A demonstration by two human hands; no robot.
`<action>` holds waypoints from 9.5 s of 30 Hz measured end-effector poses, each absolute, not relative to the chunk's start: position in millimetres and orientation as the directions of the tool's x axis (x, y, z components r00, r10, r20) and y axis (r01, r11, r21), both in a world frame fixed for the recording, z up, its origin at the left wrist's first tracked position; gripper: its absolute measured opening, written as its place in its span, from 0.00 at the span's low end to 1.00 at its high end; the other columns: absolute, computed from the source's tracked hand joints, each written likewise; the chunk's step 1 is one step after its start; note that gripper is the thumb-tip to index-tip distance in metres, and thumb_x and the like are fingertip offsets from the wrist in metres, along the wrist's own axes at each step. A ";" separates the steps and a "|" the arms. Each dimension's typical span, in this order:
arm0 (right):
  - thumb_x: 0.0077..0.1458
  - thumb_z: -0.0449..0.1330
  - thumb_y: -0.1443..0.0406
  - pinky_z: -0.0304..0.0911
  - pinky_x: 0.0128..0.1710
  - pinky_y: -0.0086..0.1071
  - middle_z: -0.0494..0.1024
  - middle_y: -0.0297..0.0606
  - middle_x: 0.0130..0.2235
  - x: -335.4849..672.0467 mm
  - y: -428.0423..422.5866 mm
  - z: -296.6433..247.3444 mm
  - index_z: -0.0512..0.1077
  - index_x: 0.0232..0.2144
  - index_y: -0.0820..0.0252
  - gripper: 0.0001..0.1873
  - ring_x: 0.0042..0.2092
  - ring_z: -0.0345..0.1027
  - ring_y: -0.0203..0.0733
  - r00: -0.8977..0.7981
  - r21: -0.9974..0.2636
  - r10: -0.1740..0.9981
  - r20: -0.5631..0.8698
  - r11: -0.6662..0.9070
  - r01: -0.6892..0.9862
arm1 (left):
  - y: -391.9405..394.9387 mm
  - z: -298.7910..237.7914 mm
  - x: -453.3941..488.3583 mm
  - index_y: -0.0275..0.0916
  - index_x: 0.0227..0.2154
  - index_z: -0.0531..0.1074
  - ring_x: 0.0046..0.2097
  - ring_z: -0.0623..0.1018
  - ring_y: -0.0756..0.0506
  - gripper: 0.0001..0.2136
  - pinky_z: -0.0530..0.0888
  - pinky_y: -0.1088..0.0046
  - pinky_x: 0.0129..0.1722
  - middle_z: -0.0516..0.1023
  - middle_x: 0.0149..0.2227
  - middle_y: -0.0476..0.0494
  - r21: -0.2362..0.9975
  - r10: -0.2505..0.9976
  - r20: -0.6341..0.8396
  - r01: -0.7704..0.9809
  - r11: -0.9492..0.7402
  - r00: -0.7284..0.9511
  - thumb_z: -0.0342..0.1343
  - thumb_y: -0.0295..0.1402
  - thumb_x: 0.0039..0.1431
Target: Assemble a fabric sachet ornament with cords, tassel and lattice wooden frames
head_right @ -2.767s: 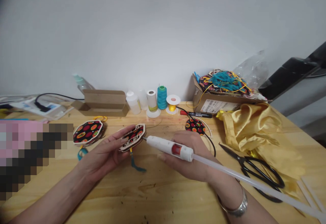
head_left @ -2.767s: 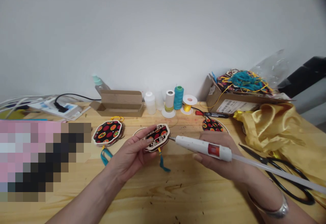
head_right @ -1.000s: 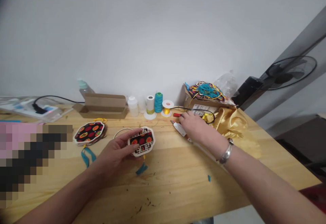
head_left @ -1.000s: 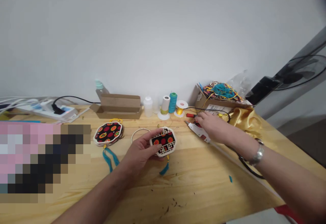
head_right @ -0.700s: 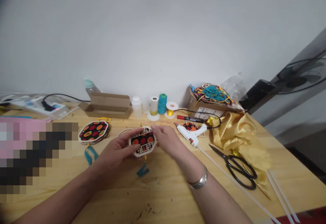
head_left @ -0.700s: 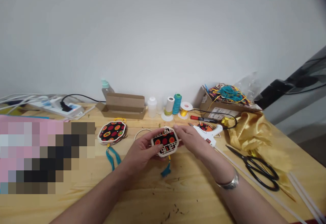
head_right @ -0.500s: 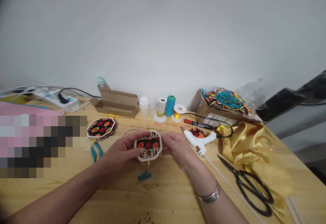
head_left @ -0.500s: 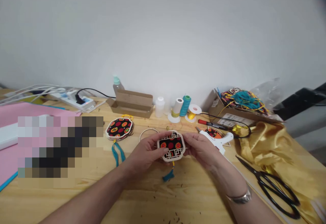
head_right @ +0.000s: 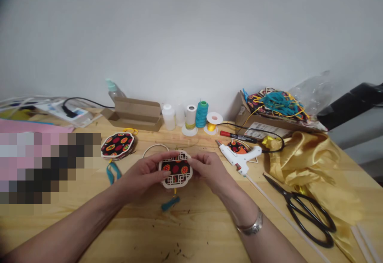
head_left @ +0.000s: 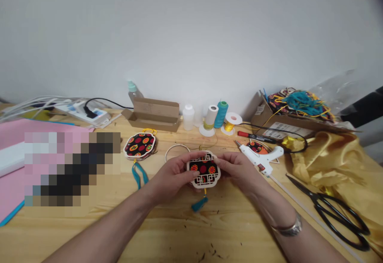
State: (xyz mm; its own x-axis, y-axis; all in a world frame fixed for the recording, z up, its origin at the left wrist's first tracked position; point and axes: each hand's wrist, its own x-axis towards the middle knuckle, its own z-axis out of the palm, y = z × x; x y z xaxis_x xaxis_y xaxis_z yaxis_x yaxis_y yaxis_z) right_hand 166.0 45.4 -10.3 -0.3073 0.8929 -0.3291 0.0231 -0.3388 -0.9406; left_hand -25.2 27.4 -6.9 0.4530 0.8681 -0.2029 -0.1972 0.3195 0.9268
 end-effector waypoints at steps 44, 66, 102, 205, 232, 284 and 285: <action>0.39 0.63 0.70 0.63 0.33 0.30 0.78 0.36 0.34 161.3 35.5 -8.9 0.72 0.36 0.62 0.17 0.34 0.70 0.37 -0.448 -0.952 0.875 -0.182 -0.272 -0.144 | 24.6 -11.3 -19.0 0.50 0.60 0.48 0.35 0.78 0.45 0.34 0.77 0.65 0.32 0.77 0.39 0.45 0.927 0.933 -0.181 -0.263 0.268 0.312 0.57 0.28 0.52; 0.41 0.66 0.63 0.65 0.40 0.35 0.78 0.40 0.37 153.9 32.8 -9.3 0.71 0.36 0.62 0.17 0.38 0.71 0.42 -0.339 -0.981 0.935 -0.104 -0.153 -0.120 | 22.1 -4.6 -15.7 0.33 0.28 0.73 0.20 0.69 0.54 0.10 0.66 0.79 0.21 0.73 0.20 0.50 0.940 0.942 -0.268 -0.159 0.301 0.201 0.57 0.37 0.51; 0.53 0.55 0.59 0.62 0.29 0.31 0.75 0.39 0.27 159.6 26.4 -6.7 0.75 0.28 0.61 0.12 0.29 0.66 0.39 -0.122 -0.954 0.985 0.122 0.151 0.259 | 17.3 -2.7 -21.4 0.43 0.43 0.73 0.46 0.75 0.45 0.13 0.71 0.74 0.45 0.78 0.44 0.47 0.995 0.986 -0.078 -0.044 0.085 0.150 0.55 0.38 0.55; 0.49 0.60 0.56 0.59 0.45 0.33 0.76 0.37 0.38 160.7 29.6 -8.1 0.73 0.42 0.58 0.18 0.41 0.68 0.39 -0.462 -0.962 0.885 -0.062 -0.176 -0.208 | 15.4 -4.7 -15.5 0.30 0.35 0.75 0.24 0.75 0.54 0.07 0.71 0.83 0.25 0.76 0.24 0.45 0.540 0.704 -0.319 -0.488 0.685 0.635 0.55 0.23 0.54; 0.40 0.66 0.58 0.53 0.24 0.27 0.70 0.32 0.21 187.9 40.8 1.8 0.73 0.23 0.64 0.13 0.24 0.59 0.31 -0.318 -0.957 0.903 -0.290 -0.279 0.083 | 19.8 -4.5 -16.2 0.38 0.36 0.77 0.33 0.77 0.47 0.13 0.71 0.74 0.32 0.80 0.32 0.44 0.903 0.913 -0.332 -0.200 0.380 0.235 0.57 0.40 0.51; 0.47 0.61 0.64 0.55 0.39 0.32 0.76 0.36 0.29 169.5 36.0 -11.6 0.76 0.25 0.59 0.05 0.40 0.61 0.43 -0.195 -0.565 0.980 -0.038 0.140 0.813 | -1.1 -27.2 -5.4 0.35 0.34 0.71 0.35 0.73 0.44 0.09 0.72 0.64 0.35 0.71 0.37 0.40 0.340 0.905 0.196 0.839 -0.424 0.378 0.45 0.30 0.60; 0.46 0.61 0.65 0.55 0.38 0.32 0.76 0.36 0.29 169.4 36.0 -12.2 0.76 0.25 0.59 0.04 0.40 0.61 0.43 -0.192 -0.568 0.981 -0.035 0.138 0.811 | -0.7 -27.3 -5.4 0.35 0.34 0.71 0.35 0.73 0.44 0.09 0.72 0.65 0.35 0.70 0.38 0.40 0.341 0.905 0.197 0.840 -0.423 0.376 0.46 0.30 0.60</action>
State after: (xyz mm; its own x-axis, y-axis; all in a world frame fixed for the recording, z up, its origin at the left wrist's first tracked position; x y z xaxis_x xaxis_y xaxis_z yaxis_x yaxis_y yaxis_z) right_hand 169.4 36.0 -12.2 -0.1916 0.9808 -0.0352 0.8113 0.1381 -0.5680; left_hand -5.4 -0.7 -27.3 0.3756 0.9055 0.1974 0.8395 -0.4227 0.3414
